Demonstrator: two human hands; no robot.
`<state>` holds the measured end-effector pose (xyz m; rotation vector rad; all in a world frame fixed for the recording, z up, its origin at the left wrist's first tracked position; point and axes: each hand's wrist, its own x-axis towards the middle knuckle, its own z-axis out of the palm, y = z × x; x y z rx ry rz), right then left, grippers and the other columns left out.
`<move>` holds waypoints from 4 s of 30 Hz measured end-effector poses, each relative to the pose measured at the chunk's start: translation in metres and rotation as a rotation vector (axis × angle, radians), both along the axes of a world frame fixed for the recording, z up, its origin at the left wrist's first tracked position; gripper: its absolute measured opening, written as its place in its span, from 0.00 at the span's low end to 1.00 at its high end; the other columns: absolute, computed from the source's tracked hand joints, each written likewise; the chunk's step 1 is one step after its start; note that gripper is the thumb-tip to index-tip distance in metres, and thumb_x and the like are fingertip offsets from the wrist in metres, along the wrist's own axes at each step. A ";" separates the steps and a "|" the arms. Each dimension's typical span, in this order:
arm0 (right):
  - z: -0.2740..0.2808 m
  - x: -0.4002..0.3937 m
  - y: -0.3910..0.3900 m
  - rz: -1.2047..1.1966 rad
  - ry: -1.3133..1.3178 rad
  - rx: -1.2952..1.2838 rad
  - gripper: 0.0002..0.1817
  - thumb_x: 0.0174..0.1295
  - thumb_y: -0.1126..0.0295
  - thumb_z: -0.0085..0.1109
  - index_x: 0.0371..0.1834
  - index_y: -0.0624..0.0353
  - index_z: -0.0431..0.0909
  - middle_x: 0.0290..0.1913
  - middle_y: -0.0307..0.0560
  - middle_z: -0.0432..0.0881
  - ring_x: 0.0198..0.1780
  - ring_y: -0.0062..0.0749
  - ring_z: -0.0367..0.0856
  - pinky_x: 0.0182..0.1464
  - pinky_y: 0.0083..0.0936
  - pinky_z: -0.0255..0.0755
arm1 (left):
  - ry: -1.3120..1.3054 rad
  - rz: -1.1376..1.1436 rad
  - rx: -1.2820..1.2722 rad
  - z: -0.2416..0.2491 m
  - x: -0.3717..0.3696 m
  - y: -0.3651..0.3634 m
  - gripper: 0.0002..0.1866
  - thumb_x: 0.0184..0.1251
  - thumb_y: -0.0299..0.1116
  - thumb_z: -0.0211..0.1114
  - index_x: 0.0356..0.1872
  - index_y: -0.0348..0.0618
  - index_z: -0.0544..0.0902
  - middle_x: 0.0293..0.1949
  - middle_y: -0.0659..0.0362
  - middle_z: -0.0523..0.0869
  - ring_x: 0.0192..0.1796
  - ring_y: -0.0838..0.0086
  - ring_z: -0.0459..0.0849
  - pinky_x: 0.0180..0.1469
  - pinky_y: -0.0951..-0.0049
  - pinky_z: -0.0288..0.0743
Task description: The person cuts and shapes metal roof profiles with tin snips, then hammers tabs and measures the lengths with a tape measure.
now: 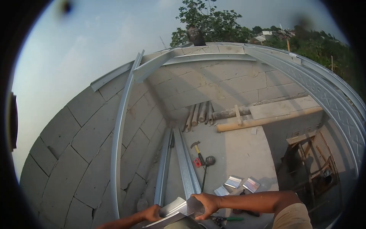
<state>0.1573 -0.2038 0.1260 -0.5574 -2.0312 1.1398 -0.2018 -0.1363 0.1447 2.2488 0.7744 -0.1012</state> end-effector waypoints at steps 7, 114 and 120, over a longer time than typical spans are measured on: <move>0.078 0.015 0.019 -0.047 -0.385 0.560 0.43 0.39 0.55 0.84 0.55 0.65 0.71 0.46 0.54 0.85 0.47 0.44 0.87 0.49 0.34 0.79 | 0.104 -0.022 -0.134 0.087 0.049 -0.008 0.43 0.44 0.59 0.84 0.52 0.30 0.83 0.37 0.43 0.89 0.45 0.58 0.90 0.48 0.61 0.82; 0.024 -0.019 -0.019 0.082 -0.051 0.164 0.45 0.28 0.58 0.87 0.53 0.60 0.73 0.40 0.46 0.79 0.40 0.44 0.83 0.42 0.38 0.79 | -0.431 0.018 0.434 0.012 0.027 -0.071 0.48 0.34 0.66 0.80 0.47 0.34 0.77 0.38 0.48 0.83 0.30 0.55 0.87 0.31 0.64 0.81; 0.069 0.013 -0.013 -0.065 -0.778 0.028 0.43 0.34 0.63 0.87 0.53 0.64 0.69 0.43 0.55 0.79 0.48 0.52 0.83 0.49 0.42 0.78 | 0.330 -0.075 0.486 0.115 0.102 -0.064 0.45 0.34 0.56 0.84 0.49 0.34 0.75 0.33 0.48 0.84 0.31 0.54 0.87 0.35 0.61 0.82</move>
